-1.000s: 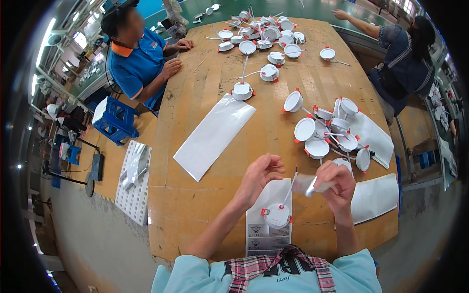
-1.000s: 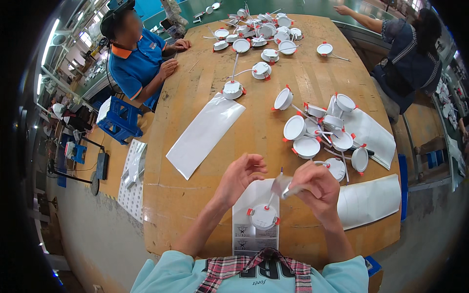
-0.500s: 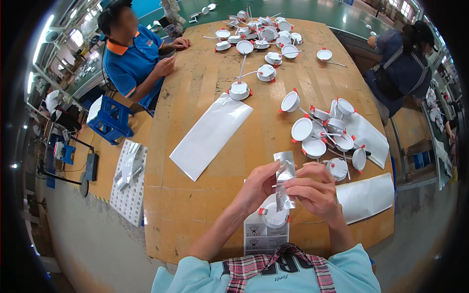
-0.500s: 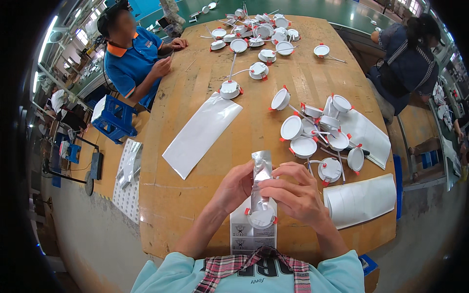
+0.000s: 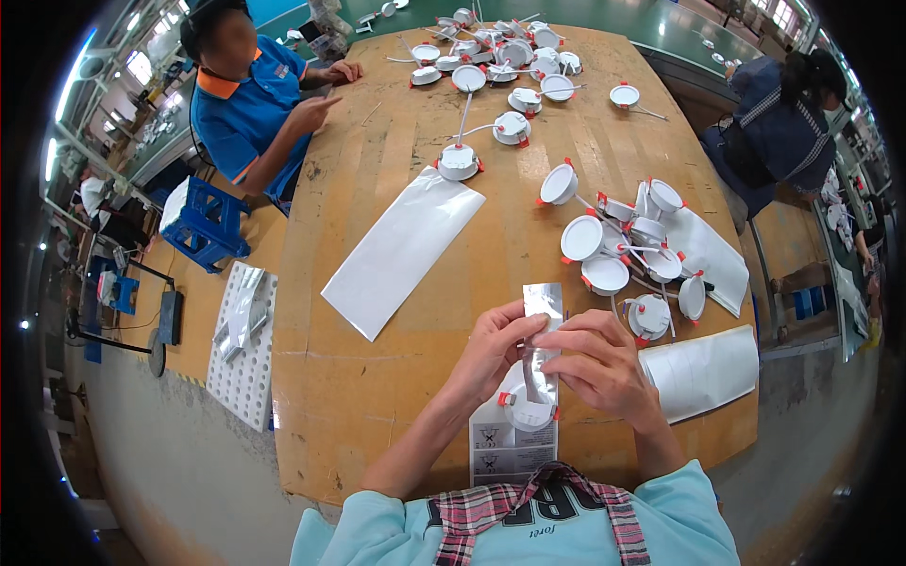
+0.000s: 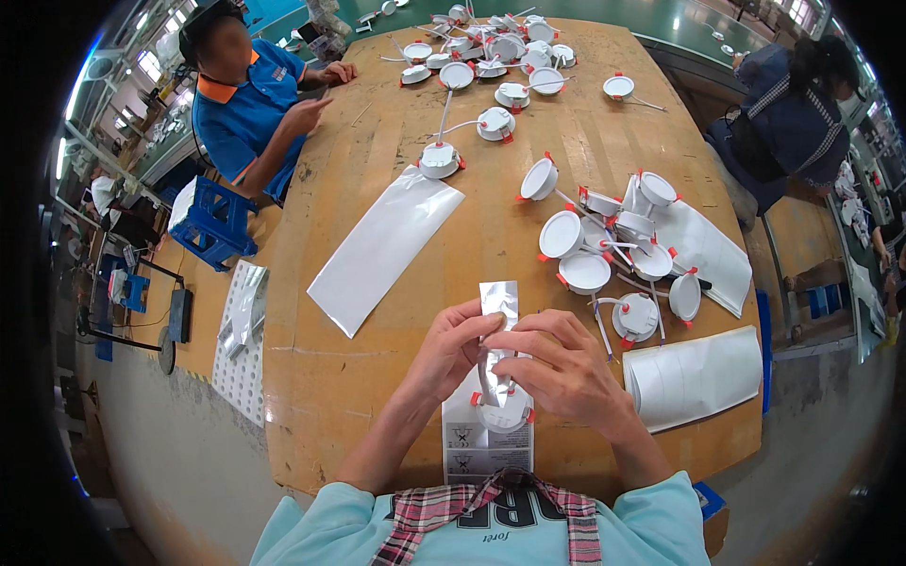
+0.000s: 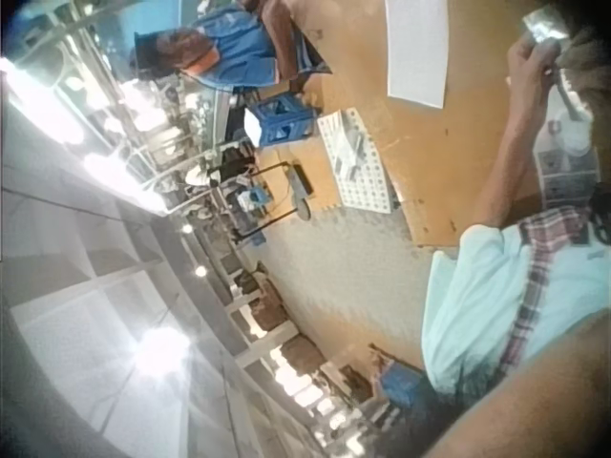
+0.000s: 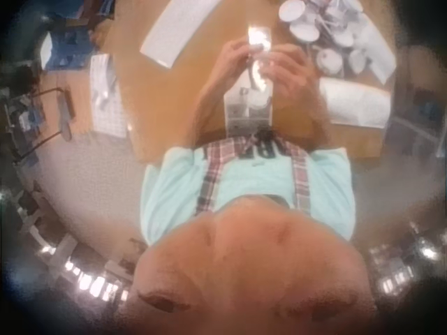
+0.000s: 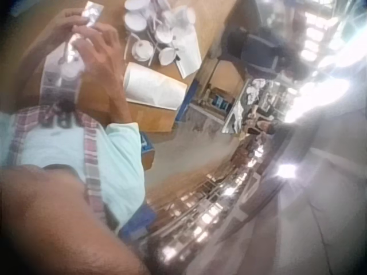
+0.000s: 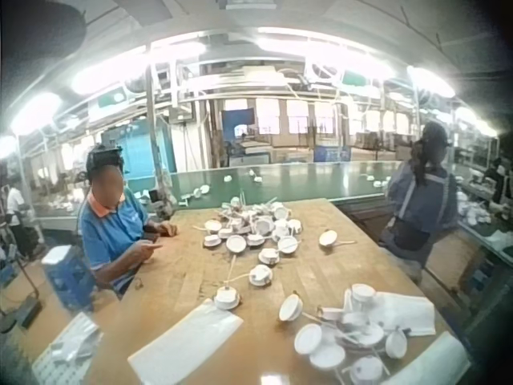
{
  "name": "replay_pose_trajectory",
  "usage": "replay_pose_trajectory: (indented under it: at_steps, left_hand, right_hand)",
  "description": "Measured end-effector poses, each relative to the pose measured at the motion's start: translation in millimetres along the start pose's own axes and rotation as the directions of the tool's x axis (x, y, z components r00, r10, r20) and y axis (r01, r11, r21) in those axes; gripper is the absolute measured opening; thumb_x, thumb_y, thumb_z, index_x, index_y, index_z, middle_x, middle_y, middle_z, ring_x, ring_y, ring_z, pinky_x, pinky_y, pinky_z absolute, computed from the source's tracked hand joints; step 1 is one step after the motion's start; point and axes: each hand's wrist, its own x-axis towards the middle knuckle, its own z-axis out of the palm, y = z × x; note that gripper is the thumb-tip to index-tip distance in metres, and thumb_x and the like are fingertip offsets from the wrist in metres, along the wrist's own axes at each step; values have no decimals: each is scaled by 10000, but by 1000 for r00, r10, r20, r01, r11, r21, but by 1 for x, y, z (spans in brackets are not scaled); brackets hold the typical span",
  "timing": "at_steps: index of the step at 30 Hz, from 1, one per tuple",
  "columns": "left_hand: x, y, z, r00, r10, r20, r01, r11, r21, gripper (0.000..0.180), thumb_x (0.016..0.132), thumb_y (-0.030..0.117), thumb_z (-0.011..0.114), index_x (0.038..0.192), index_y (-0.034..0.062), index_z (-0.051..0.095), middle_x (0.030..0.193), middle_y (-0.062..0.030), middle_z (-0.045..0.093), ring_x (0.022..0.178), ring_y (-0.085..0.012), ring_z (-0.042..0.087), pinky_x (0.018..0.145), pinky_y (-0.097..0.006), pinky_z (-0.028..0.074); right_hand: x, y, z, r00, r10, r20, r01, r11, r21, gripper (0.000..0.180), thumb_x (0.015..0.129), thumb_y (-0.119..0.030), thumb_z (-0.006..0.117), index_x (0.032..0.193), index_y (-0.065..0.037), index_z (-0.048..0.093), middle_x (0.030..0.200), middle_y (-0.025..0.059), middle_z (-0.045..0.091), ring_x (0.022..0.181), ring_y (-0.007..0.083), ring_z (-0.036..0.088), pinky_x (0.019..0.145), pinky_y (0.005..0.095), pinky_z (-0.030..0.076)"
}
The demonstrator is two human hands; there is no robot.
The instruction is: Assembling LED light fixtures by attaching a label and inserting wires into a component.
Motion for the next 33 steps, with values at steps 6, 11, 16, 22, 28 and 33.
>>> replay_pose_trajectory:
  at_steps: [6, 11, 16, 22, 28, 33]
  left_hand:
    - [2, -7, -6, 1000, 6, -16, -6, 1000, -13, 176, 902, 130, 600, 1033, 19, 635, 878, -18, 668, 731, -61, 622, 639, -230, 529]
    - [1, 3, -3, 1000, 30, 7, -30, 1000, -8, 177, 900, 125, 591, 1033, 22, 642, 879, -25, 676, 735, -66, 628, 663, -234, 524]
    - [6, -3, -8, 999, 42, 14, -43, 998, 53, 194, 905, 147, 583, 1037, 20, 648, 884, -26, 680, 760, -64, 639, 664, -229, 520]
    - [4, -7, -5, 992, 123, -12, -118, 973, 200, 240, 930, 171, 542, 1074, 5, 639, 902, -43, 682, 767, -75, 645, 701, -235, 538]
    - [3, -9, 3, 991, 133, -14, -128, 975, 181, 282, 958, 176, 487, 1111, -29, 605, 980, -93, 678, 843, -127, 665, 776, -284, 564]
    - [4, -16, 4, 983, 168, -67, -149, 961, 232, 274, 959, 149, 473, 1133, -34, 580, 997, -116, 674, 848, -173, 684, 786, -325, 576]
  right_hand:
    - [-6, 6, 5, 1000, -4, 13, 4, 999, 33, 222, 617, -92, 735, 820, -104, 647, 946, -13, 633, 941, 213, 570, 812, 357, 461]
    - [-6, 13, 4, 999, -39, -22, 39, 999, 3, 261, 607, -89, 734, 857, -103, 661, 889, -14, 634, 918, 209, 566, 801, 368, 470]
    - [-7, 15, 10, 993, 72, -91, -66, 995, 74, 379, 671, -33, 758, 1033, -97, 668, 836, 6, 639, 875, 203, 569, 749, 343, 477]
    - [-7, 8, 13, 928, 352, -121, -317, 918, 238, 437, 715, 1, 735, 1128, -68, 612, 815, 55, 659, 840, 218, 587, 727, 334, 476]
    - [-12, 5, 17, 795, 591, -135, -508, 771, 384, 372, 767, -9, 713, 1118, -50, 598, 811, 71, 661, 748, 165, 631, 704, 309, 470]
    - [-11, 6, 21, 764, 631, -138, -542, 742, 395, 352, 774, -18, 708, 1108, -40, 597, 836, 78, 651, 757, 147, 653, 709, 292, 476]
